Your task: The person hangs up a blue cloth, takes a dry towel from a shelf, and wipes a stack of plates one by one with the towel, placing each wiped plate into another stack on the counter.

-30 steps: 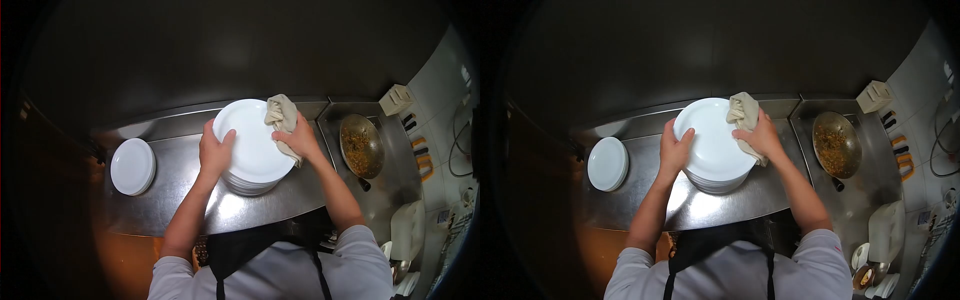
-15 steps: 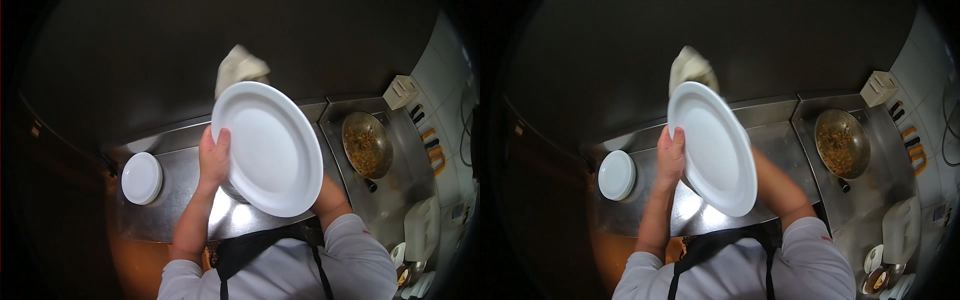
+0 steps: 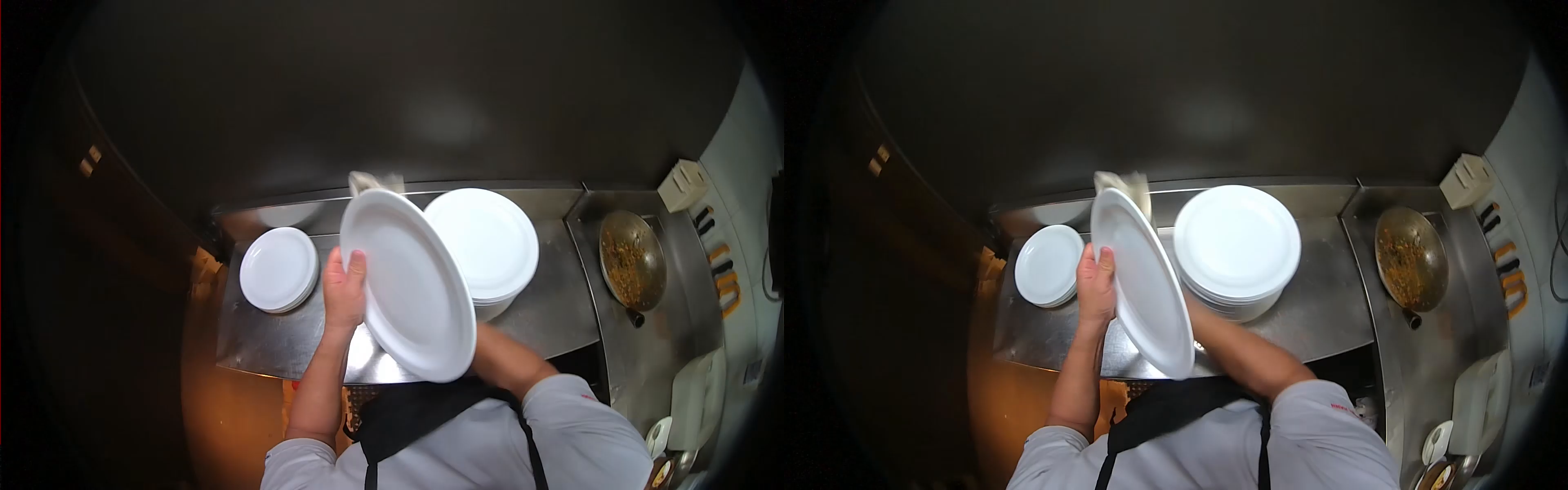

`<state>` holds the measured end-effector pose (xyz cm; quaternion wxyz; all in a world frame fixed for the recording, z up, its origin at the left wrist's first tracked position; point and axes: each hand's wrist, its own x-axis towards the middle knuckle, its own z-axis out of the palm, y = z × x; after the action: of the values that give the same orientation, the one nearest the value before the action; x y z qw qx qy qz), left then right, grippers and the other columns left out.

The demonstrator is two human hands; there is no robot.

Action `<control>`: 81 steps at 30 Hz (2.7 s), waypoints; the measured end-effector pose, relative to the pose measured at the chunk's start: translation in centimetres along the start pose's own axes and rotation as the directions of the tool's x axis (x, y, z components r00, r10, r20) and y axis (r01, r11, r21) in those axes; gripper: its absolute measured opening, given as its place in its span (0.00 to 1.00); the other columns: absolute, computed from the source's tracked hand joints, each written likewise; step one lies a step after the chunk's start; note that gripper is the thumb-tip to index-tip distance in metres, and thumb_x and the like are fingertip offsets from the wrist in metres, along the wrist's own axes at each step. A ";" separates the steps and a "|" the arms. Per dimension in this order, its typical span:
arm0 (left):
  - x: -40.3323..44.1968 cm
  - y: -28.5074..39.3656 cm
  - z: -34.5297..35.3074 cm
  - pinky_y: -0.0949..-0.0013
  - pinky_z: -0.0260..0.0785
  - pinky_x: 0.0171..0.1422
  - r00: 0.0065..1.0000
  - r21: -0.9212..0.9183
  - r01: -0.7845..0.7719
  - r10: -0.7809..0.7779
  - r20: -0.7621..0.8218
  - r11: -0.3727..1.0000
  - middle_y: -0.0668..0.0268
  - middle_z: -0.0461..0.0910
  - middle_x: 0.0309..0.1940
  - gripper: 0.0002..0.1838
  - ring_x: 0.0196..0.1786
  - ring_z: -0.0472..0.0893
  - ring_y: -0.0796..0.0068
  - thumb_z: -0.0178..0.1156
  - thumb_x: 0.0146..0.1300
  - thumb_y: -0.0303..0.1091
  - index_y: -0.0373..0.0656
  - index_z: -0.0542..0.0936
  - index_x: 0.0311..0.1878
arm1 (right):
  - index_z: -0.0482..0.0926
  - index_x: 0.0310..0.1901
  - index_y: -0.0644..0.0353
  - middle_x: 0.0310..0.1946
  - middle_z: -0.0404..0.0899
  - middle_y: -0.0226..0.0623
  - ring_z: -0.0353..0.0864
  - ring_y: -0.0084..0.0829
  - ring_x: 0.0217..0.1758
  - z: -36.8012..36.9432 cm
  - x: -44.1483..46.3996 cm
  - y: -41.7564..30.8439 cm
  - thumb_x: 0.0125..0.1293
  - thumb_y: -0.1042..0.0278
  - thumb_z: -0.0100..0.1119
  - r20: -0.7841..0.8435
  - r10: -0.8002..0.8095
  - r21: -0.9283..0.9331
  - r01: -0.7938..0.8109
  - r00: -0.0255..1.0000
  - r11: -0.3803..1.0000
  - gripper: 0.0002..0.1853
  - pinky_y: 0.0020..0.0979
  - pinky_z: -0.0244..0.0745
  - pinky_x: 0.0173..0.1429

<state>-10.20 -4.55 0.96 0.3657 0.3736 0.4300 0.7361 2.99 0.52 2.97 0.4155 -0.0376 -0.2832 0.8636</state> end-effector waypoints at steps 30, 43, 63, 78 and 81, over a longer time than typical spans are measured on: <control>-0.2 8.2 -10.2 0.62 0.72 0.64 0.933 -0.081 -0.176 0.140 -0.331 0.981 0.52 0.76 0.60 0.22 0.60 0.78 0.63 0.54 0.76 0.34 0.31 0.69 0.66 | 0.80 0.52 0.67 0.44 0.85 0.38 0.83 0.26 0.44 4.5 3.5 4.4 0.69 0.62 0.66 -0.210 -0.475 -0.621 0.259 0.855 0.740 0.17 0.29 0.78 0.48; -3.2 -1.4 -16.9 0.53 0.73 0.68 0.417 -0.064 -0.088 -0.022 -0.909 0.994 0.48 0.66 0.68 0.28 0.65 0.75 0.52 0.49 0.74 0.29 0.37 0.56 0.73 | 0.79 0.49 0.67 0.33 0.85 0.39 0.84 0.27 0.27 -0.6 -6.1 10.1 0.71 0.64 0.63 -0.276 0.354 -0.534 -0.449 0.894 0.717 0.14 0.28 0.79 0.29; 2.2 -5.0 -15.7 0.51 0.55 0.76 0.242 0.291 0.677 0.169 -0.955 0.676 0.41 0.61 0.71 0.37 0.73 0.61 0.43 0.59 0.67 0.37 0.32 0.58 0.74 | 0.74 0.60 0.68 0.50 0.83 0.40 0.84 0.29 0.49 2.7 -9.4 -13.3 0.68 0.70 0.66 0.002 -0.465 -0.849 0.247 0.885 0.467 0.22 0.32 0.81 0.52; -5.1 -5.4 10.8 0.63 0.68 0.50 0.706 0.488 -0.705 0.442 0.554 0.515 0.66 0.83 0.40 0.12 0.39 0.79 0.65 0.73 0.52 0.32 0.46 0.85 0.41 | 0.56 0.72 0.75 0.72 0.59 0.65 0.56 0.54 0.78 -7.6 3.3 -12.8 0.71 0.44 0.53 0.271 0.376 -0.772 0.433 0.886 -0.465 0.43 0.47 0.44 0.83; -4.7 -5.7 11.6 0.64 0.67 0.49 0.737 0.563 -0.675 0.405 0.541 0.476 0.67 0.83 0.38 0.14 0.39 0.79 0.67 0.74 0.51 0.33 0.47 0.85 0.41 | 0.55 0.73 0.75 0.72 0.60 0.62 0.58 0.53 0.77 -10.2 6.6 -13.2 0.71 0.50 0.56 0.212 0.101 -0.793 0.231 0.972 -0.563 0.41 0.45 0.49 0.81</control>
<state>3.15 -2.36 -1.21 -0.0040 0.7231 0.4742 0.5023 10.96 16.60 2.41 0.1918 -0.2820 -0.9324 0.1198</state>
